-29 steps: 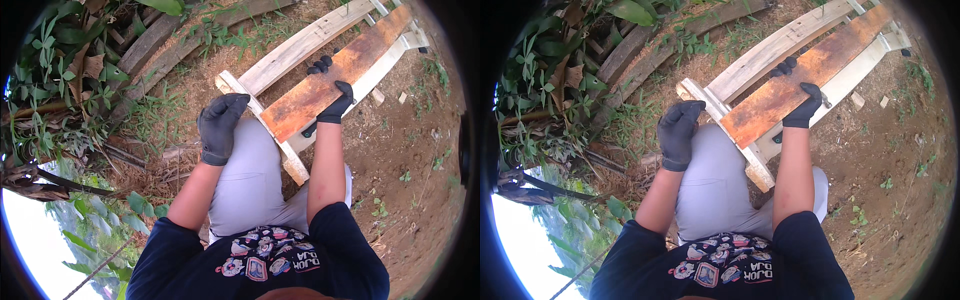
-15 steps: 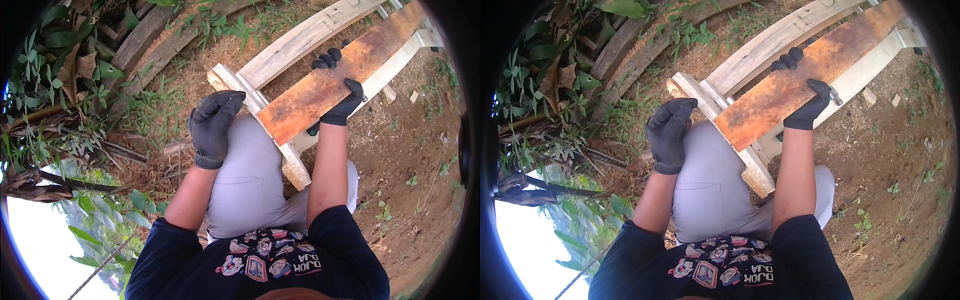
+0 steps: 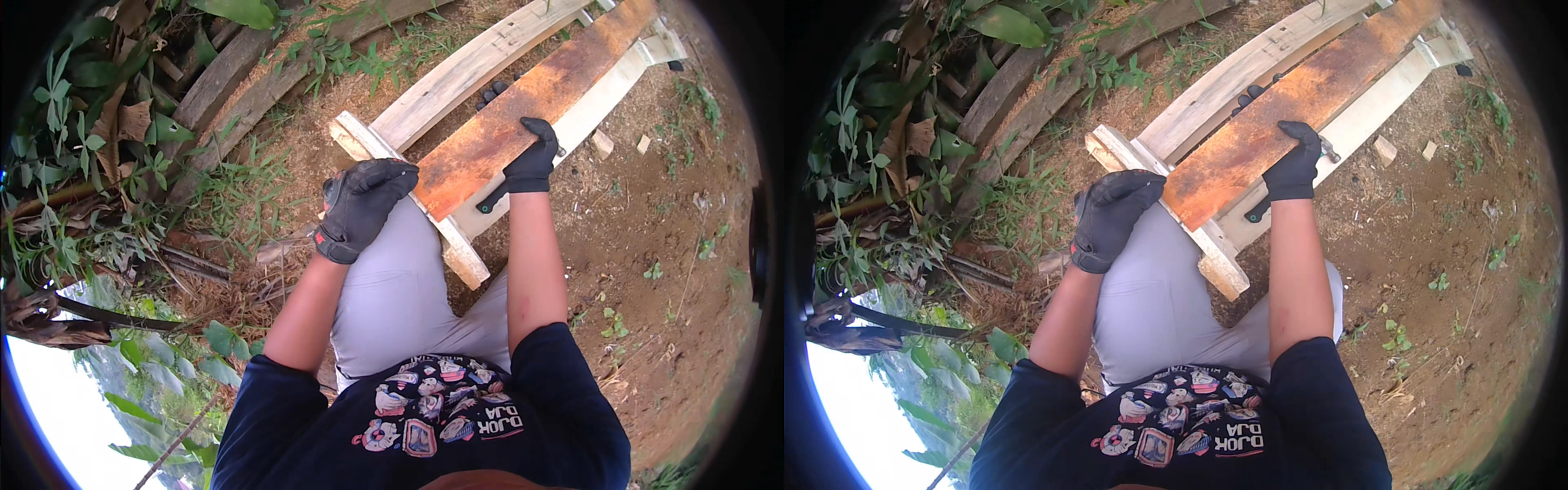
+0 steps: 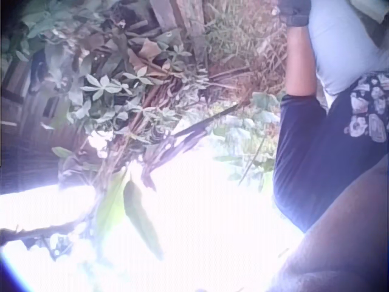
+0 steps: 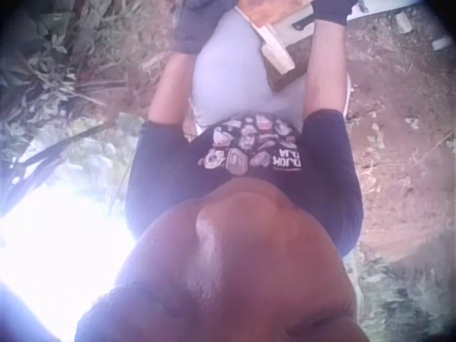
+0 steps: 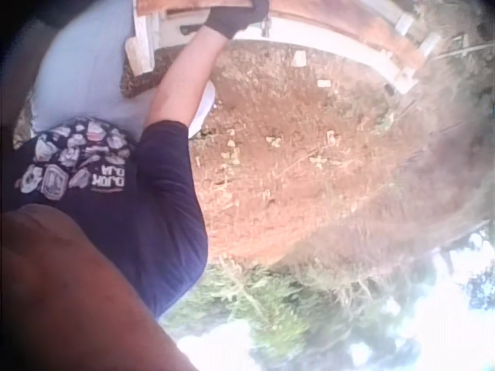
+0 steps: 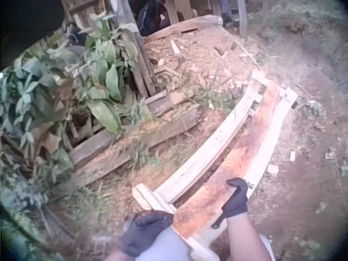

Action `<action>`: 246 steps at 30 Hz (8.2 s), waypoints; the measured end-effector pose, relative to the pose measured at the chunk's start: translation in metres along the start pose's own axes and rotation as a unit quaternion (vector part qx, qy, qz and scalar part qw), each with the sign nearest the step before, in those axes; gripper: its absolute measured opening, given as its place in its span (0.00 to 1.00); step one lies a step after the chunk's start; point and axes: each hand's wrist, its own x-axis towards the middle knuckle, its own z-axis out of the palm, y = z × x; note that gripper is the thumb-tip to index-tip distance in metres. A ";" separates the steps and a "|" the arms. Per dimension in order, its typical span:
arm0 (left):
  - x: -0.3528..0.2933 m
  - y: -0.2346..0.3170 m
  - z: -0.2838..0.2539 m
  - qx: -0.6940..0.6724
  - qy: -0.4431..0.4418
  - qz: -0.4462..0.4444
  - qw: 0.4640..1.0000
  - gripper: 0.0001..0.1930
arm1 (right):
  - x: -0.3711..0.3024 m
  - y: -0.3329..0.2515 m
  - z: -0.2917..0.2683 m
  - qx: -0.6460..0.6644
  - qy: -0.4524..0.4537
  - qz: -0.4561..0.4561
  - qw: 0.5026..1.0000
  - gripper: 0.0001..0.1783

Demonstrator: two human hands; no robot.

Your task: The person hammers nails into a wooden structure using a hammer. They repeatedly position nails and strike them to secure the wooden pieces together.

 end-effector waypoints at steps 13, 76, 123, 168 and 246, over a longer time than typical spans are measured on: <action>-0.002 0.019 -0.005 0.039 -0.074 0.065 0.994 0.13 | -0.115 0.010 -0.075 -0.762 0.397 0.068 0.507 0.49; 0.015 0.025 0.018 0.147 -0.205 0.020 0.967 0.18 | -0.276 -0.057 0.125 -0.486 0.170 0.116 0.850 0.17; 0.015 -0.002 0.022 0.173 -0.178 0.157 0.956 0.18 | -0.256 -0.070 0.130 -0.627 0.093 0.200 0.747 0.22; 0.008 -0.004 0.023 0.128 -0.170 0.112 0.971 0.16 | -0.258 -0.041 0.144 -0.819 -0.036 -0.110 0.562 0.19; 0.102 0.008 0.066 0.324 -0.064 0.052 0.942 0.31 | -0.249 -0.033 0.158 -0.892 -0.029 -0.015 0.452 0.23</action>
